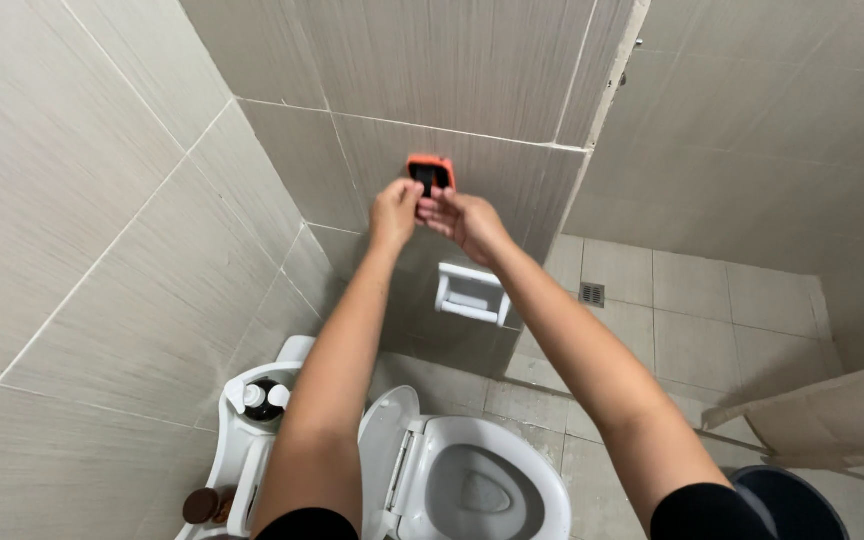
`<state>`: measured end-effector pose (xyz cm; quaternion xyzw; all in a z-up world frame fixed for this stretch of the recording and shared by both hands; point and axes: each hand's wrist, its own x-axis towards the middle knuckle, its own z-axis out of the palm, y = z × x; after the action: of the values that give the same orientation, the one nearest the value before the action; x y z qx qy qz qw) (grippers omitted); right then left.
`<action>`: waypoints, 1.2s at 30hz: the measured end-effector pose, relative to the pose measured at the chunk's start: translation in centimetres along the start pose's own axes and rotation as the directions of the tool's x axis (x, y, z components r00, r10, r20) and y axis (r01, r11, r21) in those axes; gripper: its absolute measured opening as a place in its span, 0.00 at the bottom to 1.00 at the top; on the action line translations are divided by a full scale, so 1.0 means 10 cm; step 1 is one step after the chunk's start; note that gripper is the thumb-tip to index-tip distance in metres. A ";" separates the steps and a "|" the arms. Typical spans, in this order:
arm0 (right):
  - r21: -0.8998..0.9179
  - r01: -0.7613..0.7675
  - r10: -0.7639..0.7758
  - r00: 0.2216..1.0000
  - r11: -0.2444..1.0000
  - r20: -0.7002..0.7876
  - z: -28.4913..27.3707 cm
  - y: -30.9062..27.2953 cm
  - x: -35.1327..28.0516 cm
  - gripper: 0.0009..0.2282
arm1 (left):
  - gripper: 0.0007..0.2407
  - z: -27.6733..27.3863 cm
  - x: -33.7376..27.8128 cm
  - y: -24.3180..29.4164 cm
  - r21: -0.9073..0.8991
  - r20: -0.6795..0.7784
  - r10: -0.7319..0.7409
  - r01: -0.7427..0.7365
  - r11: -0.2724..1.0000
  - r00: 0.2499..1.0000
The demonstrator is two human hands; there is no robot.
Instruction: The person scrubs the tiled bathroom wall with a small orange brush, then rinses a blue cloth under the sink faucet. They wring out the cloth and wipe the wall with it, repeating the rinsing and wiping process.
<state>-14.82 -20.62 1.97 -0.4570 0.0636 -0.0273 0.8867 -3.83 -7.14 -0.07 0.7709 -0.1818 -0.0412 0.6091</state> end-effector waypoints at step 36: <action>0.124 0.338 -0.341 0.940 0.933 0.008 0.24 -1.02 -0.54 0.17 | 0.10 0.42 -0.17 1.47 0.237 -0.083 0.359 -0.332 0.913 0.929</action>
<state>-19.71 -23.97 12.11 -0.4069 -0.0312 -0.1770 0.8956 -10.00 -13.24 12.60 0.7899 -0.2804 0.1359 0.5282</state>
